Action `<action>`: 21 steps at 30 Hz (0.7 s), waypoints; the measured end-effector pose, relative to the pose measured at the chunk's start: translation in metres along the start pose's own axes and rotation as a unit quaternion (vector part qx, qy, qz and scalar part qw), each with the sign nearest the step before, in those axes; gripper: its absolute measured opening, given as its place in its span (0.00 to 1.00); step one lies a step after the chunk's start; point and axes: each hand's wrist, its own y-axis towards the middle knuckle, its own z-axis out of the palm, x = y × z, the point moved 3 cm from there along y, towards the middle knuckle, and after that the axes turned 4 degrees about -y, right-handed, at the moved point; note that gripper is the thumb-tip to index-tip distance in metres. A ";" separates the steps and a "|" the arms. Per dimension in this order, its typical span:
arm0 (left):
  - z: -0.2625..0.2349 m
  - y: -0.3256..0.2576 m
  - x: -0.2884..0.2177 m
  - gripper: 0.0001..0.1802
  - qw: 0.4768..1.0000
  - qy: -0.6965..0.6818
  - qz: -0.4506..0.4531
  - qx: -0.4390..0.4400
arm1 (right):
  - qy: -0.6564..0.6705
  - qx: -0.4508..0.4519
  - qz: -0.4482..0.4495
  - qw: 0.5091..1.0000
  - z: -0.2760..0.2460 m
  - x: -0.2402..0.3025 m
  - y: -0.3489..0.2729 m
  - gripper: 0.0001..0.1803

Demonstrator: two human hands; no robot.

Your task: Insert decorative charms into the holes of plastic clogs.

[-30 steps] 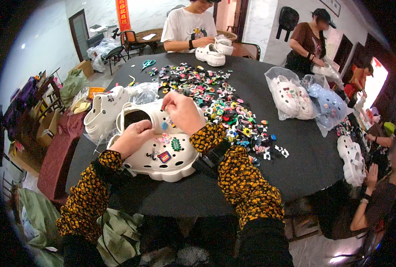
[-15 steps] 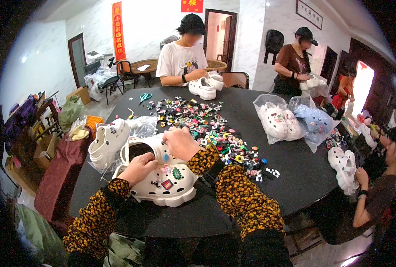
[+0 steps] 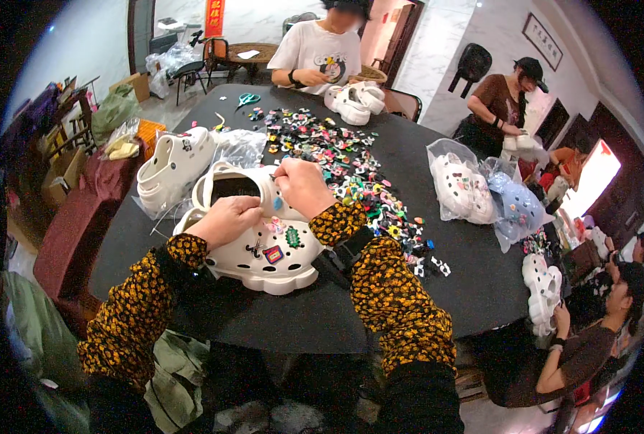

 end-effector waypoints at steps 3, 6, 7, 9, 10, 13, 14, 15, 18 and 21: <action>0.000 -0.003 -0.001 0.16 1.000 0.000 -0.011 0.011 | 0.016 0.014 0.008 1.000 -0.001 0.003 -0.001 0.07; 0.000 -0.005 0.000 0.16 1.000 -0.007 -0.009 0.008 | 0.010 0.029 0.013 0.999 -0.004 0.005 -0.001 0.08; -0.001 -0.006 0.000 0.16 1.000 -0.009 -0.001 0.004 | 0.012 0.036 0.014 0.999 -0.005 0.006 0.000 0.08; -0.002 -0.004 -0.003 0.16 1.000 -0.011 -0.011 0.015 | 0.011 0.042 0.018 0.999 -0.007 0.005 -0.001 0.09; -0.001 -0.004 -0.004 0.16 0.999 -0.012 -0.022 0.024 | 0.003 0.037 0.009 0.999 -0.008 0.004 -0.002 0.09; 0.000 -0.002 -0.003 0.17 1.000 -0.009 -0.013 0.017 | -0.009 0.020 0.002 1.000 -0.008 0.004 -0.002 0.09; 0.000 -0.002 -0.004 0.17 1.000 -0.010 -0.010 0.019 | -0.011 0.011 0.005 1.000 -0.007 0.004 -0.003 0.09; -0.002 -0.004 -0.004 0.17 1.000 -0.013 -0.014 0.017 | -0.037 -0.007 -0.025 0.999 -0.005 0.005 -0.002 0.08; -0.004 -0.004 -0.004 0.17 0.999 -0.014 -0.020 0.023 | -0.050 -0.013 -0.036 0.998 0.000 0.005 -0.002 0.07; -0.003 -0.003 -0.003 0.17 0.999 -0.017 -0.025 0.023 | -0.061 -0.005 -0.050 0.997 -0.002 0.006 -0.004 0.07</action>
